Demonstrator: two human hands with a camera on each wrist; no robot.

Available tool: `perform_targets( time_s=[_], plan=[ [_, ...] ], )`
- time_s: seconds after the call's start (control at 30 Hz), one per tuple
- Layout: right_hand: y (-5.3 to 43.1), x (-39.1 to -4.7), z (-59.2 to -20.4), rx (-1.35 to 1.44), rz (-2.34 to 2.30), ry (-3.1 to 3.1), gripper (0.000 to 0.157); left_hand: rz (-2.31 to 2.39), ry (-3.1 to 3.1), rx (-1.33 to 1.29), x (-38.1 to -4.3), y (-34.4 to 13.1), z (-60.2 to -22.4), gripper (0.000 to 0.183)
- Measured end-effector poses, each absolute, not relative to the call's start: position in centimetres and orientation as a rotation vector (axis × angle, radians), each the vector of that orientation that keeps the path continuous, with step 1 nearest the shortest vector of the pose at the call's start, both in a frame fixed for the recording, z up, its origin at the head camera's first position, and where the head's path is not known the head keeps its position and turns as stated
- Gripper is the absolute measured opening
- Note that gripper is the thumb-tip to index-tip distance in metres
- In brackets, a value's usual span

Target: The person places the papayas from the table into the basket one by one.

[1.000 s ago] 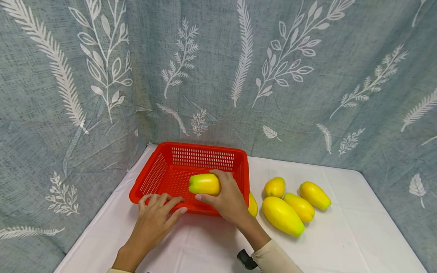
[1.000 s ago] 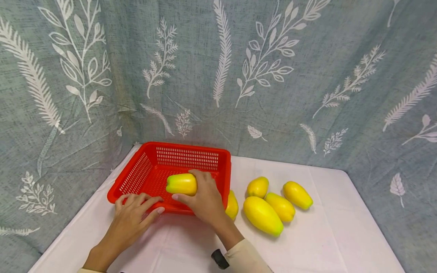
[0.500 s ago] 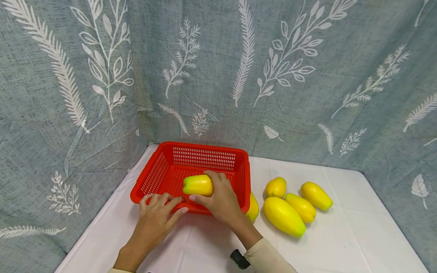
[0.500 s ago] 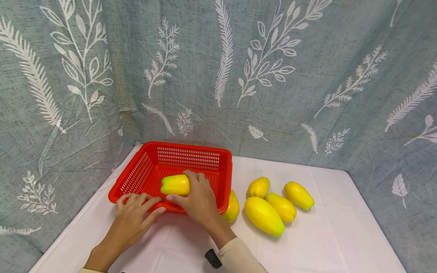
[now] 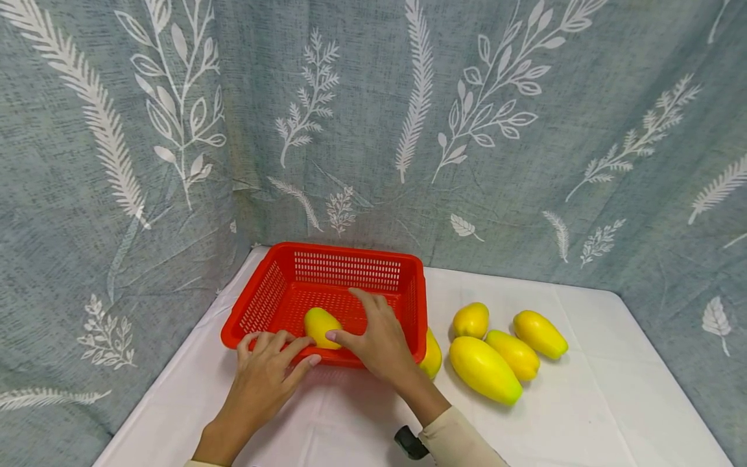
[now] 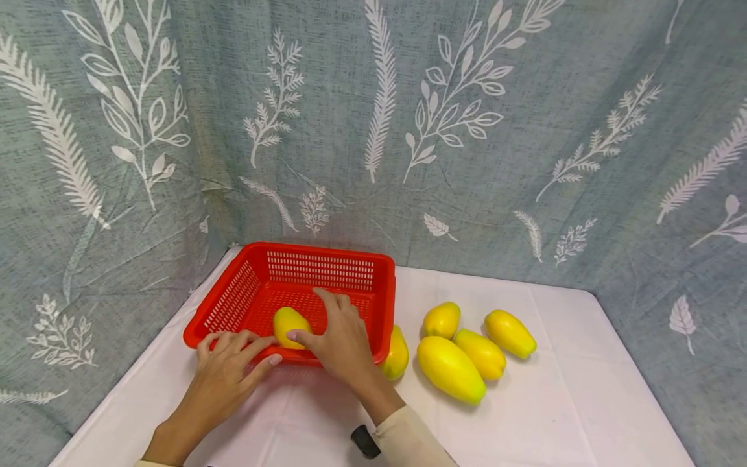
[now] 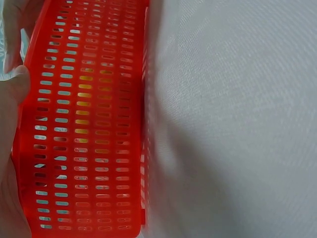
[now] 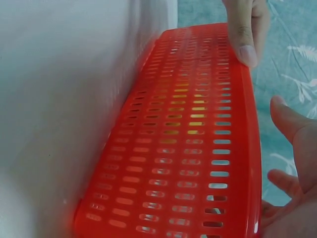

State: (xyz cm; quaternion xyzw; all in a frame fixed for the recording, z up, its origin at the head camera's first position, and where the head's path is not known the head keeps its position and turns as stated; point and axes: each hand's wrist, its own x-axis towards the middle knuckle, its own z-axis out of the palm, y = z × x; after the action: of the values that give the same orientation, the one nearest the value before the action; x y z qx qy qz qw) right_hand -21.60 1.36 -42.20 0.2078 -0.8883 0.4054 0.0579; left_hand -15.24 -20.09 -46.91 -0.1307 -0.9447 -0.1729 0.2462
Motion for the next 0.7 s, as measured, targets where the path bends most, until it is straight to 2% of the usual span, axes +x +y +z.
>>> perform_targets(
  time_s=[0.7],
  plan=[
    [3.5,-20.9,-41.0,0.612,1.396,-2.642,0.085,-0.47,-2.572,-0.358,-15.2,-20.0,-46.9,0.032]
  ],
)
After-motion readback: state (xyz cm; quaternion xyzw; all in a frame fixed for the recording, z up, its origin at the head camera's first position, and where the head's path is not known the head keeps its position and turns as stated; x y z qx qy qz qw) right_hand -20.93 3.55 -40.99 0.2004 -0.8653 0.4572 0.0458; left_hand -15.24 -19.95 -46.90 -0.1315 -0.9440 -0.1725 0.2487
